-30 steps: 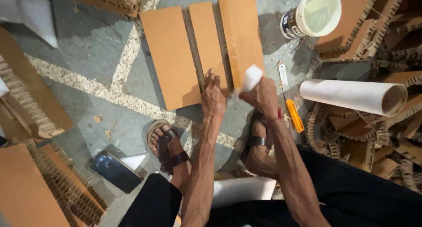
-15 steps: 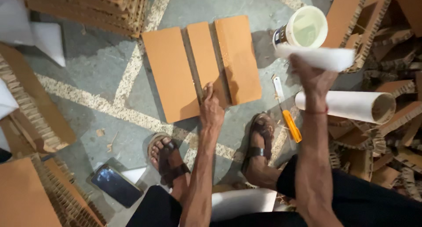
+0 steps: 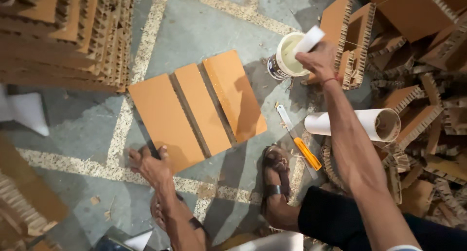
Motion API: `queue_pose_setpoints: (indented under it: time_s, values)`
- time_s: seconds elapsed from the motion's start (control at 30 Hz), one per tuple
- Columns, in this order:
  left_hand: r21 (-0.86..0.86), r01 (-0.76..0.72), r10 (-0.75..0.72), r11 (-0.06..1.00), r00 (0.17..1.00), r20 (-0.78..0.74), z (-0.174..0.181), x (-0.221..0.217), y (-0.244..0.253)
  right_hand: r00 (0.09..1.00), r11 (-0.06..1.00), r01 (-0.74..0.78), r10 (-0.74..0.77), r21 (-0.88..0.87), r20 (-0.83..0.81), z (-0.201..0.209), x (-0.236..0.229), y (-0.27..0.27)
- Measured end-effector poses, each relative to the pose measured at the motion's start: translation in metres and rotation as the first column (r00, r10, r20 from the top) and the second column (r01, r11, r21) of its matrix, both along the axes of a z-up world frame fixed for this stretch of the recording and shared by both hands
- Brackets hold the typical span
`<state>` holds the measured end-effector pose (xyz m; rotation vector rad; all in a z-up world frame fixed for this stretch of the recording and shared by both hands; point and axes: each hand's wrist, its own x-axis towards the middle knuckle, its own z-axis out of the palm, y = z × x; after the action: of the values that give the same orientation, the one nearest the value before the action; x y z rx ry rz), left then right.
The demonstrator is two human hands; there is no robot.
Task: The person applies glue to the edges of flat cardboard pieces using a foam roller, then folds and presses the pieces together to form a box. The person secures the assembled box with a rubber band and places it on a stack of finished boxes.
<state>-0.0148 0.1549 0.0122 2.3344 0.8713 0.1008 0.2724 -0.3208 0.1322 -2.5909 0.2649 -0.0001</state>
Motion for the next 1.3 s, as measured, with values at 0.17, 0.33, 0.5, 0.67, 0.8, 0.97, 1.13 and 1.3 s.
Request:
queue_pose_setpoints:
  time_s: [0.17,0.33,0.5,0.67,0.8,0.97,1.13,1.3]
  values:
    - [-0.054,0.003,-0.001,0.999,0.999,0.05,-0.013,-0.005,-0.011,0.994,0.992,-0.013,0.027,0.125,-0.108,-0.018,0.002,-0.003]
    - [-0.071,0.006,-0.001,0.997,0.998,0.065,-0.005,-0.003,-0.027,0.994,0.995,0.026,-0.015,0.101,-0.109,0.014,0.004,-0.005]
    - [-0.076,0.005,-0.003,0.997,1.0,0.025,-0.001,-0.005,-0.044,0.963,0.933,0.268,-0.253,0.238,-0.091,0.065,-0.004,-0.011]
    - [-0.048,-0.017,0.022,0.999,0.996,0.09,0.008,-0.004,-0.045,0.916,0.752,0.394,-0.365,0.529,-0.165,0.087,-0.008,-0.009]
    - [-0.066,0.044,-0.042,0.997,0.999,0.033,0.001,-0.004,-0.043,0.902,0.718,0.428,-0.379,0.549,-0.207,0.082,-0.01,-0.003]
    - [-0.064,0.051,-0.051,0.997,0.999,0.011,-0.017,-0.01,-0.044,0.896,0.758,0.441,-0.339,0.481,-0.288,0.067,-0.016,-0.007]
    - [-0.087,0.03,-0.023,0.996,0.996,0.091,-0.02,-0.01,-0.048,0.908,0.829,0.355,-0.195,0.433,-0.371,0.055,-0.025,-0.019]
    - [-0.099,0.035,-0.034,0.995,0.999,0.005,-0.006,-0.004,-0.051,0.869,0.583,0.399,0.005,0.708,-0.494,0.052,-0.042,-0.009]
